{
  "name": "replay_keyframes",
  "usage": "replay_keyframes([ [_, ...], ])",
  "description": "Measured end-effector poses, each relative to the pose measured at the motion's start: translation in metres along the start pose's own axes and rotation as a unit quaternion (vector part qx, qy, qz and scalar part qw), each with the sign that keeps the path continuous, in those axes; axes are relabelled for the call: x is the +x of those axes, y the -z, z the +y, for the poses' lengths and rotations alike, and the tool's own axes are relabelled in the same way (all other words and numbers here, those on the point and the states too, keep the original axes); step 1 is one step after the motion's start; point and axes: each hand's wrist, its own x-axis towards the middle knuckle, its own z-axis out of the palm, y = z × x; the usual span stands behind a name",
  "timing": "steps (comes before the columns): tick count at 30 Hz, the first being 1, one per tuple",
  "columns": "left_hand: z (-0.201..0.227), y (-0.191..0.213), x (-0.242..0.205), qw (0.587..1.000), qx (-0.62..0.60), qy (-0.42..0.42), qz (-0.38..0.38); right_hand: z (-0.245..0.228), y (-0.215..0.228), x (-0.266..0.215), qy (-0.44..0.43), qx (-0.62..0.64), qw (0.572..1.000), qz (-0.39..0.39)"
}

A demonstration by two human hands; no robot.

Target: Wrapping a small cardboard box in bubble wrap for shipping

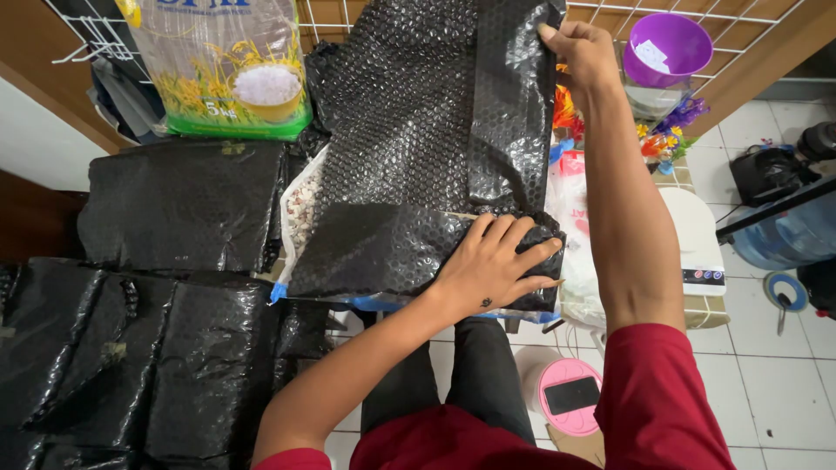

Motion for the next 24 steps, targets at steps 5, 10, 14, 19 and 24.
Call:
replay_keyframes([
  [5, 0.000, 0.000, 0.000, 1.000, 0.002, -0.002, -0.013, 0.010, 0.004, 0.011, 0.037, 0.038, 0.998, -0.015],
  [10, 0.000, 0.000, -0.001, 1.000, 0.003, -0.003, -0.011, 0.005, 0.001, 0.008, 0.061, 0.055, 0.996, -0.043],
  [14, 0.001, 0.002, 0.000, 1.000, -0.002, 0.001, -0.008, -0.009, 0.000, 0.002, 0.058, 0.028, 0.997, -0.049],
  [19, 0.000, 0.005, 0.002, 1.000, 0.005, 0.001, -0.005, -0.002, 0.007, 0.015, 0.073, 0.032, 0.996, -0.038],
  [24, 0.002, 0.005, 0.001, 1.000, -0.004, -0.001, 0.014, 0.021, 0.013, 0.058, 0.155, 0.026, 0.988, -0.002],
])
